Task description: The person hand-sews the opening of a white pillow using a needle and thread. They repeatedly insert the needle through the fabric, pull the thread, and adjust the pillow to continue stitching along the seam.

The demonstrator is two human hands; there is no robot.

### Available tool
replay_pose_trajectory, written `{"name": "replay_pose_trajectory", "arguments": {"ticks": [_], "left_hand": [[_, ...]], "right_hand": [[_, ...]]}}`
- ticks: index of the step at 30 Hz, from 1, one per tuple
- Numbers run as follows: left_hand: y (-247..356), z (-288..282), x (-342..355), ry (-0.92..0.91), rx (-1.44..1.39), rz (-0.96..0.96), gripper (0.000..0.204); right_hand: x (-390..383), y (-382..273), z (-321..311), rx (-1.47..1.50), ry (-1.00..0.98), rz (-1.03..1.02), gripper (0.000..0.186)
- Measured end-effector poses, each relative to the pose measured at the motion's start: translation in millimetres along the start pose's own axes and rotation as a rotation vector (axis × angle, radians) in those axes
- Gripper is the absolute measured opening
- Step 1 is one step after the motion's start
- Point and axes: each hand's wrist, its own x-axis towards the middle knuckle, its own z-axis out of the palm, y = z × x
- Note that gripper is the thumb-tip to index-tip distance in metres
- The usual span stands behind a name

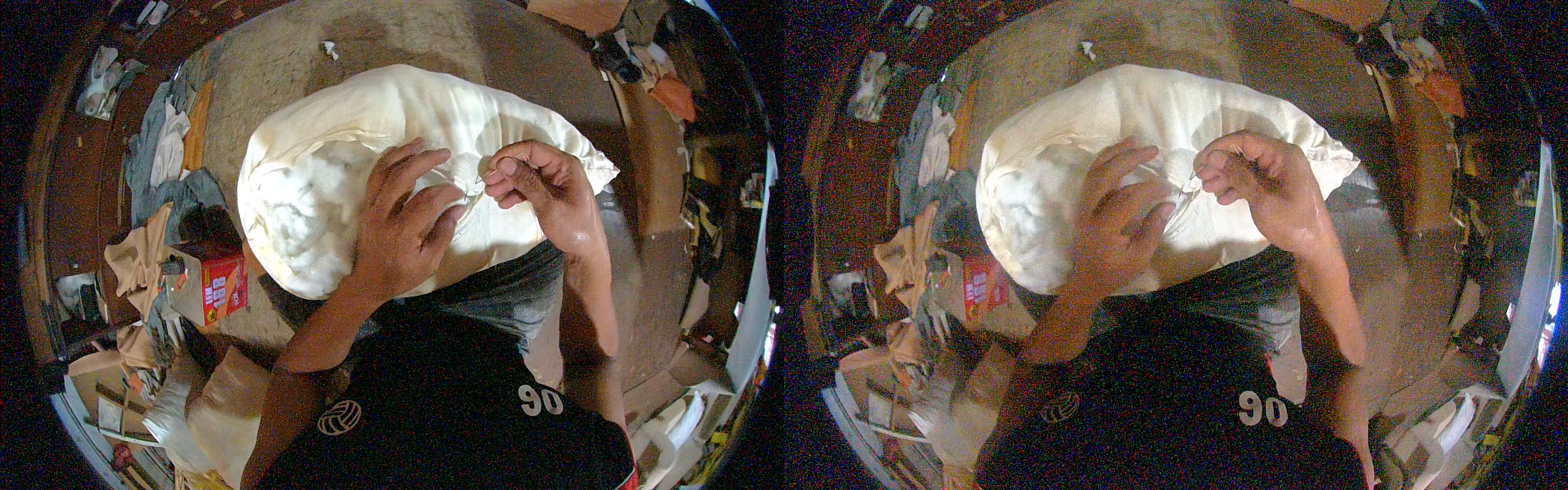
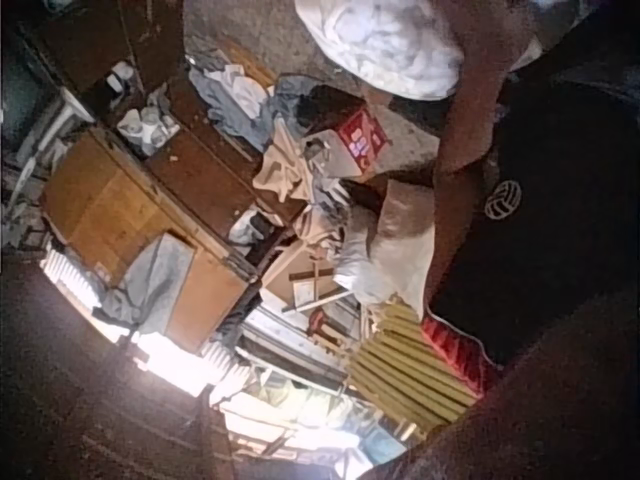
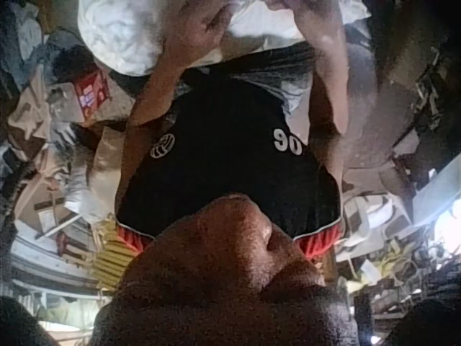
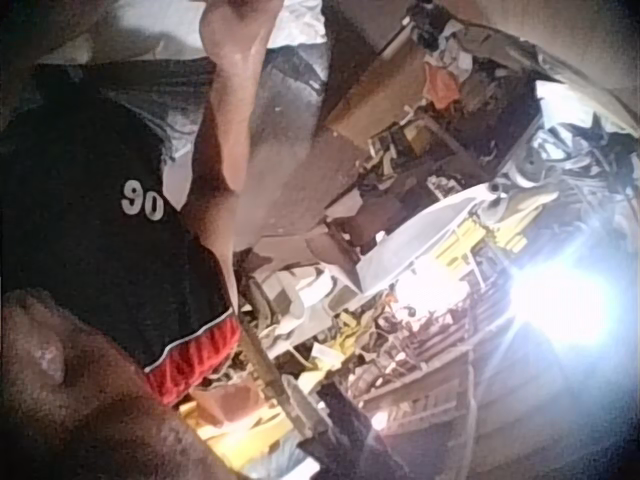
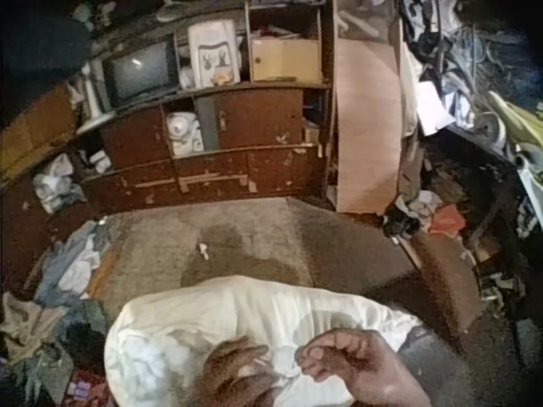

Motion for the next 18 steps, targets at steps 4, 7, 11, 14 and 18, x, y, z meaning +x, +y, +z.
{"name": "replay_pose_trajectory", "arguments": {"ticks": [4, 7, 11, 14, 18], "left_hand": [[12, -19, 3, -0.184, 0.034, 0.002, 0.018], [10, -13, 0, -0.231, 0.112, -0.01, 0.02], [14, -11, -3, -0.25, 0.138, -0.08, 0.022], [16, -14, -1, -0.302, 0.15, -0.106, 0.022], [14, -17, 0, -0.321, 0.136, -0.101, 0.02]], "right_hand": [[1, -2, -7, 0.029, -0.03, 0.051, 0.016], [2, -4, -9, 0.033, -0.065, 0.045, 0.016], [2, -5, -10, 0.029, -0.114, 0.037, 0.018], [3, -8, -8, -0.005, -0.129, 0.042, 0.019], [3, -10, -8, -0.044, -0.155, 0.04, 0.019]]}}
